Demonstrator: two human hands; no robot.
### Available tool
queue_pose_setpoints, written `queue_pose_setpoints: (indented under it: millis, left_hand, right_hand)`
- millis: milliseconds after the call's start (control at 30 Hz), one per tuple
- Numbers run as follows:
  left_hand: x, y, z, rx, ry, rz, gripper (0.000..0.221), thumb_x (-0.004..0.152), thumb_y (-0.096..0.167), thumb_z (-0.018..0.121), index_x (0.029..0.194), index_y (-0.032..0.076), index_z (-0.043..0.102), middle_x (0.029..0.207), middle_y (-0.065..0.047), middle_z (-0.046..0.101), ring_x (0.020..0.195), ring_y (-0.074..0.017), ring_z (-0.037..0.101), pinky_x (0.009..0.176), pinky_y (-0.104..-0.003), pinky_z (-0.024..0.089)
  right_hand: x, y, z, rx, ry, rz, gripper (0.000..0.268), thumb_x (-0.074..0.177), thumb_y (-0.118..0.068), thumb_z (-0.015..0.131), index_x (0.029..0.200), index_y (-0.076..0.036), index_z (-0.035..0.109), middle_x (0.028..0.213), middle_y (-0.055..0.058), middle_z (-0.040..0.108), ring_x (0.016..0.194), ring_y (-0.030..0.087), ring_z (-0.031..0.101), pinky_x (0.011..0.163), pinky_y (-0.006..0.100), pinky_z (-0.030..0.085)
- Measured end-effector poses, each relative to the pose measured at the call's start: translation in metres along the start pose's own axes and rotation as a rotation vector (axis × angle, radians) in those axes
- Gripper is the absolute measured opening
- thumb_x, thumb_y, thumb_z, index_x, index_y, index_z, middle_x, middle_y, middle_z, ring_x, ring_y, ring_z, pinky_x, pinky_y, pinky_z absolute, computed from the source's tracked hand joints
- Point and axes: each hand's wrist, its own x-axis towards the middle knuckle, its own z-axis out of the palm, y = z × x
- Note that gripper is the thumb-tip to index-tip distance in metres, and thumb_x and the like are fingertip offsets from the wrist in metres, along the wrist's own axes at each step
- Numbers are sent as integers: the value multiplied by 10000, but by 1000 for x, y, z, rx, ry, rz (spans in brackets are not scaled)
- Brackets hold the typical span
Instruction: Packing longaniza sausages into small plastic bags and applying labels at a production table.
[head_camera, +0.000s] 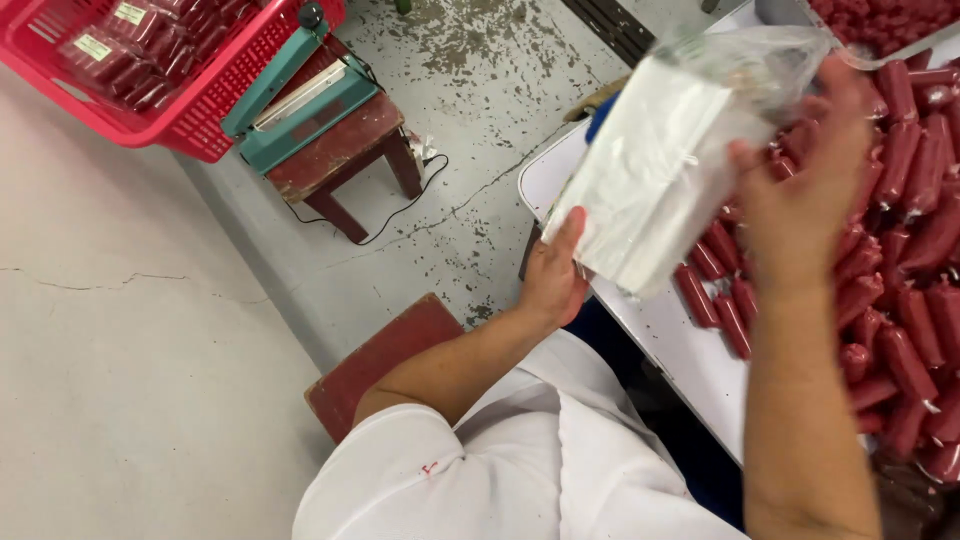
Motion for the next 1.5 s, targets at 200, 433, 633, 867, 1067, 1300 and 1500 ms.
queue_pose_setpoints:
  millis: [200, 433, 633, 867, 1067, 1300, 1500]
  left_hand:
    - [18, -34, -86, 312, -163, -326, 524, 1039, 569, 539, 996, 50, 600, 926, -199, 715, 745, -293, 738, 657, -452, 658]
    - [-5, -4, -118, 678, -212, -149, 299, 1010, 311, 632, 1038, 24, 708, 867, -171, 738, 583, -175, 710, 496, -254, 614]
    - [-13, 7, -92, 1386, -477, 848, 168, 927, 230, 749, 1064, 134, 762, 1010, -30, 744, 915, -200, 741, 761, -273, 612]
    - [27, -4, -48, 1933, -585, 1282, 283, 980, 69, 570, 1240, -20, 638, 1210, -229, 631, 1163, -397, 616, 970, -467, 520]
    - [52, -8, -39, 1864, -560, 1563, 106, 902, 70, 650, 977, 44, 719, 919, -94, 639, 886, -288, 643, 834, -386, 499]
    - [51, 6, -58, 1720, -762, 1196, 119, 963, 248, 712, 995, 143, 761, 902, -45, 701, 879, -248, 716, 784, -342, 567]
    - [-35, 12, -6, 1562, -1346, 788, 99, 954, 154, 643, 971, 171, 739, 766, -50, 682, 749, -283, 706, 695, -398, 578]
  right_hand:
    - [-113, 139, 87, -261, -471, -123, 386, 837, -340, 801, 1170, -156, 735, 1212, 56, 675, 1123, 317, 652, 966, 408, 538]
    - [-123, 169, 93, -523, -461, -98, 102, 933, -290, 722, 1024, -297, 767, 1166, -120, 703, 1106, 188, 670, 892, 327, 558]
    - [-101, 155, 91, -208, -285, -52, 90, 929, -171, 803, 1005, -215, 782, 922, 15, 652, 858, 265, 692, 760, 367, 582]
    - [-90, 127, 96, -102, -209, -84, 112, 920, -155, 825, 1026, -179, 797, 884, 18, 635, 776, 230, 684, 699, 333, 569]
    - [-115, 87, 77, -109, -133, -217, 156, 906, -65, 754, 1057, -100, 767, 1055, 112, 662, 913, 333, 674, 750, 409, 574]
    - [-164, 62, 29, -51, -52, -200, 165, 930, -90, 728, 1093, -78, 750, 1186, 118, 672, 1032, 332, 660, 800, 374, 592]
    - [-193, 48, -11, 118, -172, -66, 1065, 775, -516, 802, 1600, -115, 261, 1576, 282, 298, 1465, 467, 317, 1187, 557, 312]
